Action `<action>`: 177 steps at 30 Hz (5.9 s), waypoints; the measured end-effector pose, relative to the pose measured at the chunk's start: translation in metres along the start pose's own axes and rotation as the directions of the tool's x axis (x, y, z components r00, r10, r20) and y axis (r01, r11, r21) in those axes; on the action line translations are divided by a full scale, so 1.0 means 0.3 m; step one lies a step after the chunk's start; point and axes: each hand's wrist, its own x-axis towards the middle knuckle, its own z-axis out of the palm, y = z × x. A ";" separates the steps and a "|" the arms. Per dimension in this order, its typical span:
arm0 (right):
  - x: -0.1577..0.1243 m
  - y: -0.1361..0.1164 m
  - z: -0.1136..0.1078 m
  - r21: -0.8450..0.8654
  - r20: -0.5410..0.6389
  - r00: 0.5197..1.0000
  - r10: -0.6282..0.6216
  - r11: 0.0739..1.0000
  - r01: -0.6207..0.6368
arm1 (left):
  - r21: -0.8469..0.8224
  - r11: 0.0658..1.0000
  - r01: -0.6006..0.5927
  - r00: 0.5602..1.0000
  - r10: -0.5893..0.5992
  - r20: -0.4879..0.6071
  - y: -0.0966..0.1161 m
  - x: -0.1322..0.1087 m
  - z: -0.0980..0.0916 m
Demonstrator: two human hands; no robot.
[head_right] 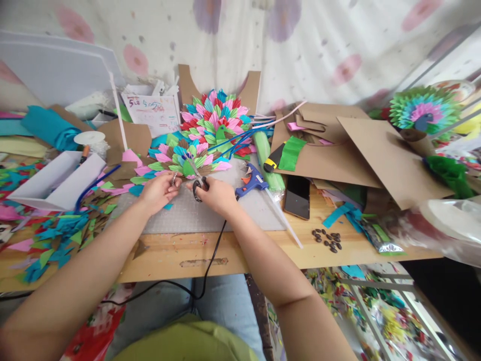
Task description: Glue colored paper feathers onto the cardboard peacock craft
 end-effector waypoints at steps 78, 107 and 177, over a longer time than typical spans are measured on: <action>-0.027 -0.065 0.031 -0.123 0.176 0.984 -0.016 0.992 0.038 | 0.261 0.963 -0.063 0.998 0.060 0.017 0.003 -0.018 0.001; 0.015 0.016 0.020 -0.033 -0.080 0.997 -0.009 0.999 0.007 | -0.102 0.995 0.004 1.000 -0.002 0.023 0.015 -0.020 -0.006; -0.053 -0.089 0.057 -0.144 0.080 0.997 -0.013 0.989 0.024 | 0.088 0.995 0.050 0.999 -0.051 0.013 -0.004 0.008 -0.027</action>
